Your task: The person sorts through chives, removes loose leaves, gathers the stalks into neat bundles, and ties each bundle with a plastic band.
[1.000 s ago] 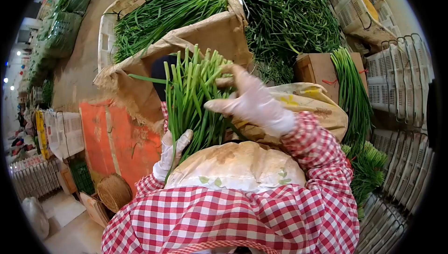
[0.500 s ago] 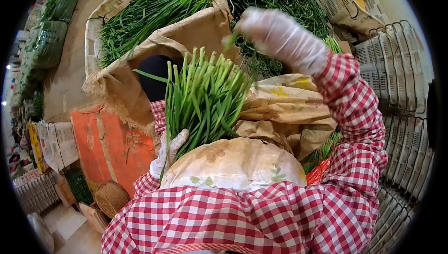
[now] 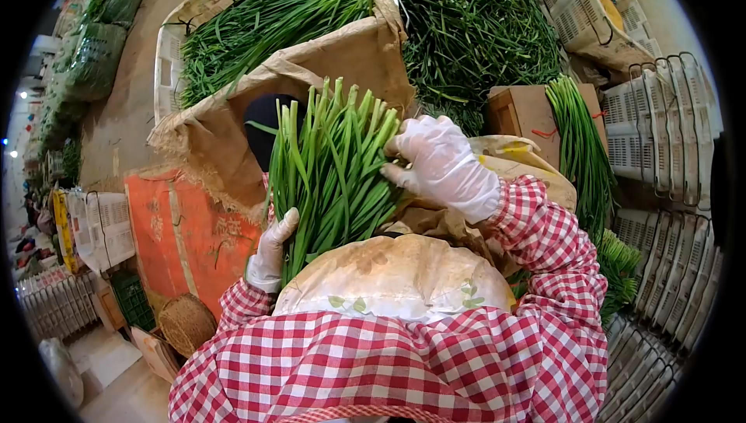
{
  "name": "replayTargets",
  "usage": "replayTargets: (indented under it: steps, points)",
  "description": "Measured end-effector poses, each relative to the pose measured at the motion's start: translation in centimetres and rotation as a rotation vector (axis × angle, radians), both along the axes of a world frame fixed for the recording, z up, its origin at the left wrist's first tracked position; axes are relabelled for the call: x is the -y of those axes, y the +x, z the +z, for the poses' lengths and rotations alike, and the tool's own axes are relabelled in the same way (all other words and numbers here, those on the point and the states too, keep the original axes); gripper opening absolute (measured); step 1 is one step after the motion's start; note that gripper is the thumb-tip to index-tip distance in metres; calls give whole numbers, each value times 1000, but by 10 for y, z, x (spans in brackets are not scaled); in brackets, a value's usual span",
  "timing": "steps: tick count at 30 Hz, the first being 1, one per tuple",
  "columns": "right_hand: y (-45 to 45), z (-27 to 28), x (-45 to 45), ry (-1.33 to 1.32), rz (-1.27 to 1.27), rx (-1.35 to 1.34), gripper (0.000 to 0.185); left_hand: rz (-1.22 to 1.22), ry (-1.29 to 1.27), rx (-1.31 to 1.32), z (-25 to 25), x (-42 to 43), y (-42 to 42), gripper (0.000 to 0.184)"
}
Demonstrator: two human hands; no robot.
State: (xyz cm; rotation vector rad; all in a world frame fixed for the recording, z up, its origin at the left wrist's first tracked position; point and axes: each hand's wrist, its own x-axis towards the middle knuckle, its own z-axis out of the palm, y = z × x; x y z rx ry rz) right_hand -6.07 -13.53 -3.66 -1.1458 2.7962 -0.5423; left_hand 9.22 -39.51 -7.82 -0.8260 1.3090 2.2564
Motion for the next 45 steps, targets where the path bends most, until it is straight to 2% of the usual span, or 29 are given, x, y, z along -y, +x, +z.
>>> replayTargets:
  steps: [1, 2, 3, 5, 6, 7, 9, 11, 12, 13, 15, 17, 19, 20, 21, 23, 24, 25, 27, 28, 31, 32, 36, 38, 39, 41, 42, 43, 45]
  points:
    - [0, -3, -3, -10, -8, 80, 30, -37, 67, 56, -4, 3, -2, 53]
    - [0, -7, -5, 53, -33, -34, 21, -19, 91, 68, -2, -3, 0, 51]
    - [0, -13, -6, 57, -38, -37, 21, -25, 95, 66, -5, -5, 0, 51]
    - [-5, -23, -6, 165, 28, -330, 15, -29, 105, 55, -15, -8, 3, 51]
    - [-15, -23, -11, 100, 27, -308, 10, -25, 52, 69, -22, -6, 7, 49]
    - [-27, -27, -17, 180, -42, -435, 6, -25, 53, 67, -20, -7, 8, 49]
    - [-61, -26, -40, 132, -110, -630, 8, -26, 81, 72, -12, -10, 8, 51]
    - [-91, -27, -60, 234, -352, -431, 10, -45, 51, 63, -1, -16, 7, 52]
    - [-96, -20, -61, 241, -559, -300, 16, -65, 18, 53, 3, -18, 5, 54]
    - [-90, -3, -53, 237, -555, -309, 16, -60, 17, 44, 1, -19, 4, 54]
    - [-54, 29, -29, -542, -413, 563, 40, -123, -294, -170, -6, -21, 6, 58]
    - [-15, 36, 4, -413, -206, 547, 70, -107, -354, -156, -7, -19, 9, 60]
    - [8, 19, 26, -242, -189, 394, 86, -202, -352, -145, 5, -22, 8, 62]
    - [7, 22, 29, -271, -179, 516, 86, -173, -355, -167, 6, -24, 10, 58]
    - [7, 19, 29, -271, -180, 517, 86, -174, -354, -166, 7, -25, 9, 58]
    - [7, 9, 28, -370, -190, 345, 76, -96, -300, -166, 7, -25, 10, 53]
    - [7, 10, 23, -433, -147, 229, 58, -97, -299, -162, 2, -23, 12, 53]
    - [4, 7, 20, -431, -153, 231, 58, -118, -314, -196, -7, -21, 13, 51]
    - [-6, 1, 13, -376, 30, 83, 36, -144, -313, -236, -9, -23, 11, 49]
    - [-8, 6, 12, -334, 31, 55, 17, -169, -299, -208, -2, -26, 7, 48]
    - [-19, 7, 8, -220, 58, -27, 12, -228, -246, -106, -1, -21, 2, 48]
    - [-22, 4, 8, -248, 76, -131, 8, -210, -216, -104, -3, -20, 4, 48]
    - [-53, 8, -3, -296, 152, -71, 11, -123, -67, -91, -12, -16, 8, 48]
    - [-76, 16, -17, -177, 45, -224, 10, -75, 14, -78, -17, -14, 12, 48]
    - [-86, 20, -27, -282, -71, -207, 9, -50, 56, -73, -21, -13, 13, 48]
    - [-135, 21, -68, -116, -157, -580, 12, -3, 131, -66, -27, -12, 17, 48]
    - [-150, 21, -85, 147, -442, -570, 19, 18, 164, -64, -30, -11, 19, 48]
    - [-152, 28, -89, 74, -707, -306, 41, 37, 194, -65, -34, -11, 20, 48]
    - [-138, 35, -80, 253, -871, 208, 80, 59, 222, -78, -40, -9, 21, 48]
